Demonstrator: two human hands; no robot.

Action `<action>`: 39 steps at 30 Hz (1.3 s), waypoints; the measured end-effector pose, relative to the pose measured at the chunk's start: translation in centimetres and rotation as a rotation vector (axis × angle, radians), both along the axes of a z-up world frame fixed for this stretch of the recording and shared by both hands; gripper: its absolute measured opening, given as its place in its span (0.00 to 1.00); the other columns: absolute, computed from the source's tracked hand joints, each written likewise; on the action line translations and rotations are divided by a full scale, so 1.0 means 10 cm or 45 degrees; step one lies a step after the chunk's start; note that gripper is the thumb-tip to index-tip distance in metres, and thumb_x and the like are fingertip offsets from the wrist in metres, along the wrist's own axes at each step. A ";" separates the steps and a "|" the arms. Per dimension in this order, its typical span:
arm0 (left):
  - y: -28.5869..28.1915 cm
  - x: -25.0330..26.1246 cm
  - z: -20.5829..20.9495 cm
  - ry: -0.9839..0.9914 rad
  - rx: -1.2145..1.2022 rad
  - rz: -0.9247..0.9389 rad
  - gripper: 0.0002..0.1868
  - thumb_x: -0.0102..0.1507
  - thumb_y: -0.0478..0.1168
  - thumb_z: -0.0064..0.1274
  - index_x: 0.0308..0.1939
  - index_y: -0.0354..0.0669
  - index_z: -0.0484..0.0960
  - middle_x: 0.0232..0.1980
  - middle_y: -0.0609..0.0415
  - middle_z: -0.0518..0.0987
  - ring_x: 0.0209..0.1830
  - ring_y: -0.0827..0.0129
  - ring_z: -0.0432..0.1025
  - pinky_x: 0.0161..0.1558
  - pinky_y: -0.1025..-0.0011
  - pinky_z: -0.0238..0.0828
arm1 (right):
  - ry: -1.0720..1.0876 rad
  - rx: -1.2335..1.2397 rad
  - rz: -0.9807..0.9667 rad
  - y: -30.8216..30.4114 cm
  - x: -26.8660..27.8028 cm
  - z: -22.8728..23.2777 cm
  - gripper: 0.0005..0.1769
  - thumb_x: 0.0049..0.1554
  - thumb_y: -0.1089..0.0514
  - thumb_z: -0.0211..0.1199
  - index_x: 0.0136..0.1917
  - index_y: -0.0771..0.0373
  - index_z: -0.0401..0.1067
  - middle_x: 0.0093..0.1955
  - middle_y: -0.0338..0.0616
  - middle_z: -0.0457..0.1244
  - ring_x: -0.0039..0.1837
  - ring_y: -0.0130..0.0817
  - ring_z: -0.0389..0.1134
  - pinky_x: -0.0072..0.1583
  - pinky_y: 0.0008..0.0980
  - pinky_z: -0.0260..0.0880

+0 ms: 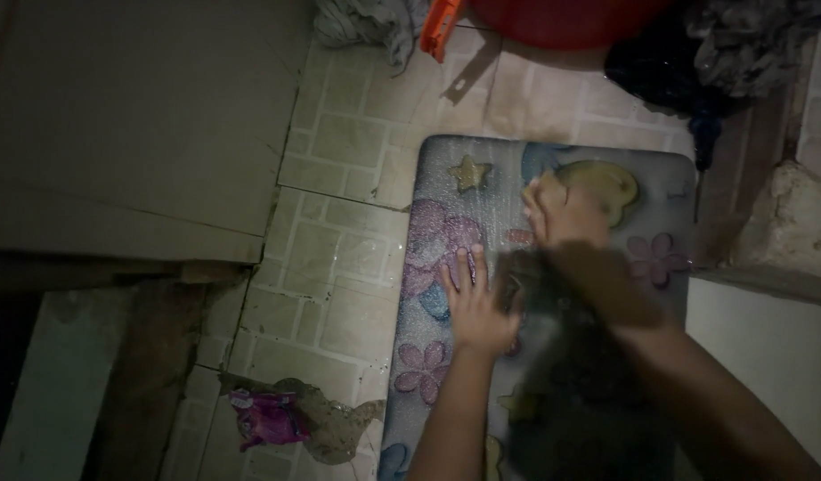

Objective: Scrubbing a decorative floor mat with soap and a brush.

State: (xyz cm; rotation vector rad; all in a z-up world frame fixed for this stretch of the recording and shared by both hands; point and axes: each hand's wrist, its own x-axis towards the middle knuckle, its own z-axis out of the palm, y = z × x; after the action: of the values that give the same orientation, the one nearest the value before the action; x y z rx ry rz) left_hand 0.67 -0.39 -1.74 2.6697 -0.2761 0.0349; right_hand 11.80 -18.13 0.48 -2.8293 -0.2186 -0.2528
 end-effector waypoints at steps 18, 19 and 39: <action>-0.13 0.28 0.23 0.216 0.295 -0.188 0.44 0.61 0.61 0.44 0.80 0.62 0.50 0.85 0.40 0.36 0.83 0.43 0.29 0.72 0.31 0.18 | 0.078 -0.177 0.100 -0.26 -0.46 0.04 0.22 0.60 0.46 0.61 0.65 0.53 0.72 0.49 0.62 0.63 0.50 0.59 0.66 0.49 0.52 0.68; -0.13 0.27 0.24 0.219 0.301 -0.186 0.44 0.61 0.61 0.44 0.80 0.62 0.50 0.85 0.40 0.36 0.83 0.43 0.29 0.72 0.31 0.18 | 0.081 -0.170 0.102 -0.20 -0.28 0.18 0.22 0.60 0.46 0.61 0.65 0.53 0.72 0.49 0.62 0.63 0.50 0.59 0.66 0.49 0.52 0.68; -0.13 0.26 0.22 0.134 0.148 -0.122 0.40 0.66 0.60 0.41 0.82 0.61 0.50 0.86 0.44 0.37 0.85 0.45 0.33 0.74 0.32 0.22 | -0.185 -0.029 -0.025 0.05 -0.12 0.28 0.23 0.66 0.51 0.61 0.72 0.60 0.70 0.51 0.64 0.62 0.51 0.59 0.65 0.50 0.52 0.65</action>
State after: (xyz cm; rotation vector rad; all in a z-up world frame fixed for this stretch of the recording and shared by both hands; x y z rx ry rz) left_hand 3.27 -1.74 0.42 2.7582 -0.3823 -0.1554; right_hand 10.59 -17.64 3.33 -2.8387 -0.2255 -0.4640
